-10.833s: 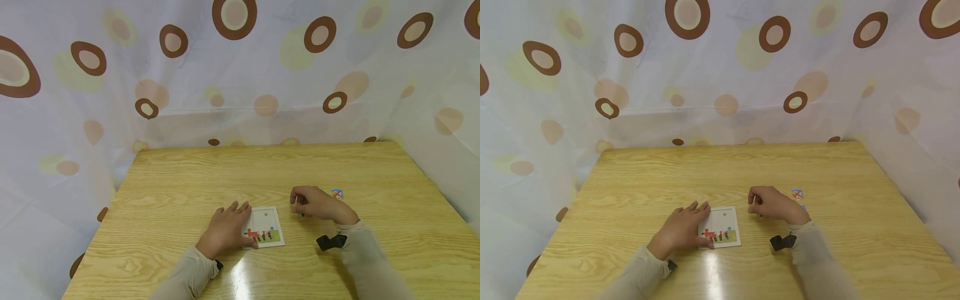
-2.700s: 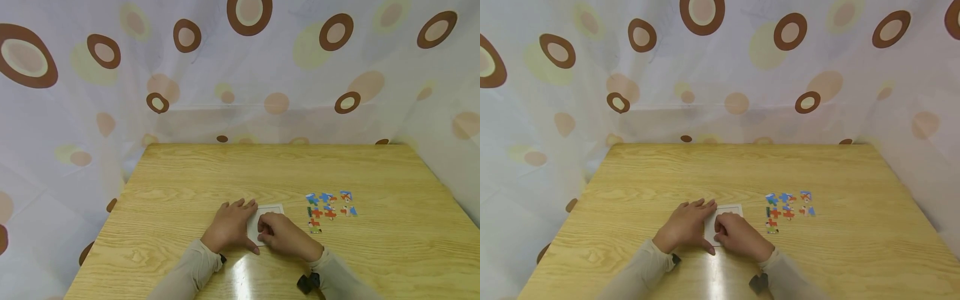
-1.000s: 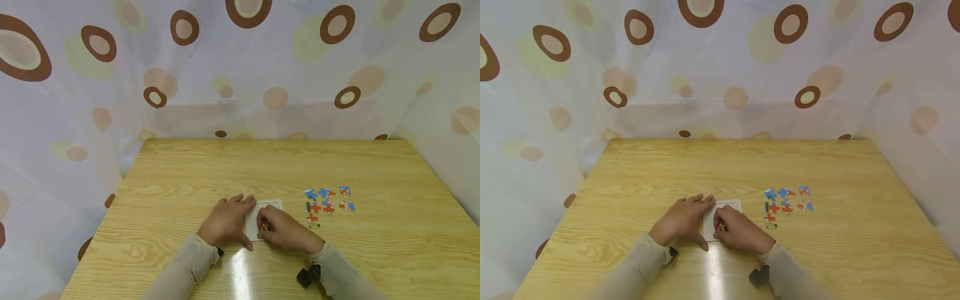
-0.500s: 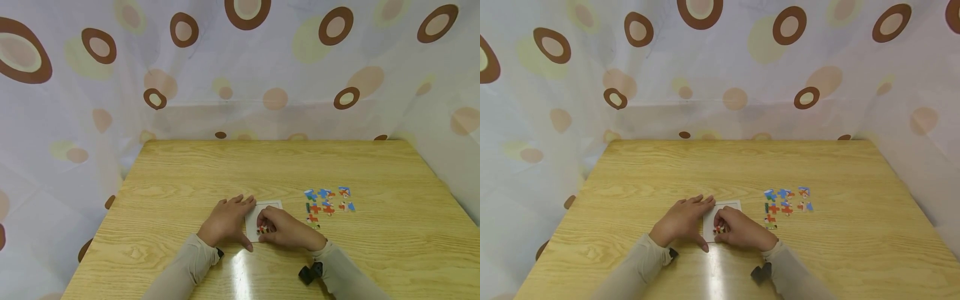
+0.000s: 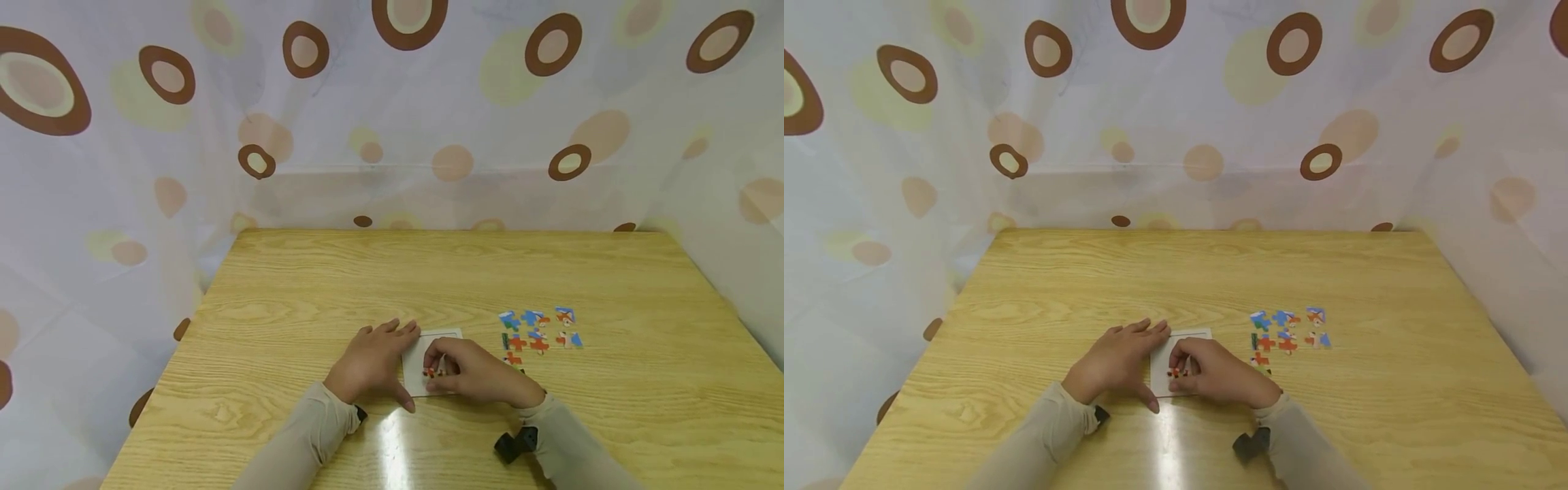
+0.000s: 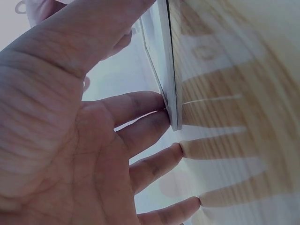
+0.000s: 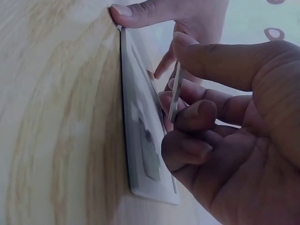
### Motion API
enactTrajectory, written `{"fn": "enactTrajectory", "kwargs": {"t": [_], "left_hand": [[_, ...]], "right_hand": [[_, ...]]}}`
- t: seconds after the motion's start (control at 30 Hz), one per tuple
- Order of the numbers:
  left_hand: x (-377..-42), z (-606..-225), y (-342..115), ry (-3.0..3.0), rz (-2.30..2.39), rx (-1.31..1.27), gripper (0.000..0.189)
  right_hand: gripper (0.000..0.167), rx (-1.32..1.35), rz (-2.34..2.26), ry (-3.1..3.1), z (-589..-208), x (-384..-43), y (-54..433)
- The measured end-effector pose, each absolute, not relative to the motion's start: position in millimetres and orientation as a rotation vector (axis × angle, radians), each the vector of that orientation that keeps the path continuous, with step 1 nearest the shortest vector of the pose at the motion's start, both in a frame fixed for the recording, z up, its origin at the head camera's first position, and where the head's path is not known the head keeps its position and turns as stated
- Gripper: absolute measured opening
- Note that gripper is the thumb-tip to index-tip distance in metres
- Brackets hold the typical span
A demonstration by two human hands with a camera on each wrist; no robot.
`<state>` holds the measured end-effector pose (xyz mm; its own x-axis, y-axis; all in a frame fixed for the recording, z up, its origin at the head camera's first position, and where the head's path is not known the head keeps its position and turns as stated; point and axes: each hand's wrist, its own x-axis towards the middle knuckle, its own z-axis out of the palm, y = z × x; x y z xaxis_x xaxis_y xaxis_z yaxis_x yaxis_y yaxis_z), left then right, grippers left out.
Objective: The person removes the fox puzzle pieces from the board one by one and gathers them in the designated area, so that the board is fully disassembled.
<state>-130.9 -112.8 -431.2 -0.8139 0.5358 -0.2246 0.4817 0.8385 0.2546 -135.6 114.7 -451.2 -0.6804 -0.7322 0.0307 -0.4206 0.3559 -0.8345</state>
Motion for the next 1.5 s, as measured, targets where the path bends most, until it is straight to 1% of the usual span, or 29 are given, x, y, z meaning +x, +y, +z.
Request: {"fn": "enactTrajectory", "kwargs": {"t": [0.43,0.67,1.03,1.27,1.5], "left_hand": [[-132,-430,-110,2.738,0.241,0.777,0.126],[-131,-428,-111,2.732,0.257,0.781,0.126],[-127,-435,-111,2.729,0.253,0.776,0.127],[-128,-434,-113,2.732,0.242,0.773,0.127],[-130,-431,-114,2.737,0.231,0.789,0.127]], "right_hand": [[0.019,-1.039,-1.339,2.368,-449,-128,152],[0.02,-1.018,-1.263,2.63,-444,-122,183],[0.028,-0.857,-1.154,2.906,-439,-114,231],[0.029,-0.793,-1.056,2.987,-436,-114,247],[0.031,-0.771,-1.014,3.004,-443,-112,259]]}}
